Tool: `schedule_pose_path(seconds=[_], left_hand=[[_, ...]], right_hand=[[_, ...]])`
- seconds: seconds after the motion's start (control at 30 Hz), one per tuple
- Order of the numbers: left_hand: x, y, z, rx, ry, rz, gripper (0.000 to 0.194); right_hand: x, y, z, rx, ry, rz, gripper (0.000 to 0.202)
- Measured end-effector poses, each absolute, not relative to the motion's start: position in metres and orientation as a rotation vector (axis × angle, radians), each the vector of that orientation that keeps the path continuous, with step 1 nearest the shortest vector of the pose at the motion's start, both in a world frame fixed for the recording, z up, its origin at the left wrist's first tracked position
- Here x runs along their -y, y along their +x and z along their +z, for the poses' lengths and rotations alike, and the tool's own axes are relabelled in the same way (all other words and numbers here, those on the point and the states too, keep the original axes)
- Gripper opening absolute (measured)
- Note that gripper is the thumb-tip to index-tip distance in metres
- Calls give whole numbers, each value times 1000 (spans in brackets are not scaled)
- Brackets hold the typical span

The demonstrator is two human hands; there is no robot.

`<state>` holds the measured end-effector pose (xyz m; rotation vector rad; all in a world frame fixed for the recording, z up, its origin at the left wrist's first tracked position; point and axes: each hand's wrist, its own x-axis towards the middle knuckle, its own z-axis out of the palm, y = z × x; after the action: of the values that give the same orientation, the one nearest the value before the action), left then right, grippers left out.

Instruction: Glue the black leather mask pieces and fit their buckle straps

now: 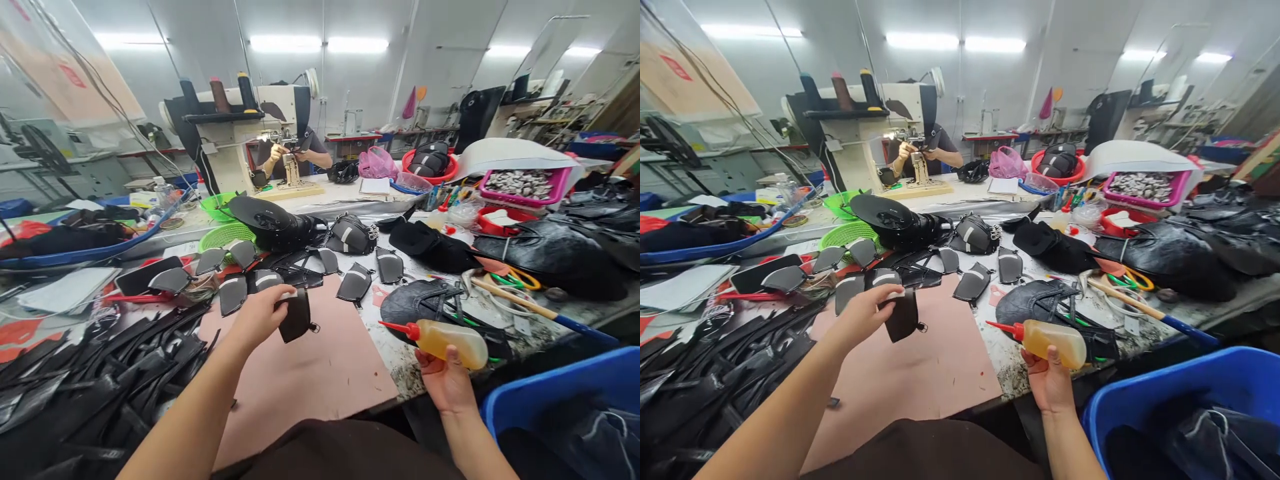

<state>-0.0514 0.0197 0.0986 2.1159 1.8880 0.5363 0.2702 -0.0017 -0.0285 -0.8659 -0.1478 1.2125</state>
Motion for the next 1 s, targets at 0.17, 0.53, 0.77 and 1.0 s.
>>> schedule_pose_path(seconds=[0.17,0.53,0.77,1.0], left_hand=[[14,-78,105,-2464,1993,228,35],[17,-83,89,-2475,2220,25,32],[-115,6,100,-2038,2416,184,29],[-245,66,67,-2085,2227,257,31]], right_hand=[[3,273,-34,212,-857,1209,59],[3,272,-36,180,-814,1247,53],[1,263,-39,236,-833,1200,59],[-1,262,-66,334,-871,1228,71]])
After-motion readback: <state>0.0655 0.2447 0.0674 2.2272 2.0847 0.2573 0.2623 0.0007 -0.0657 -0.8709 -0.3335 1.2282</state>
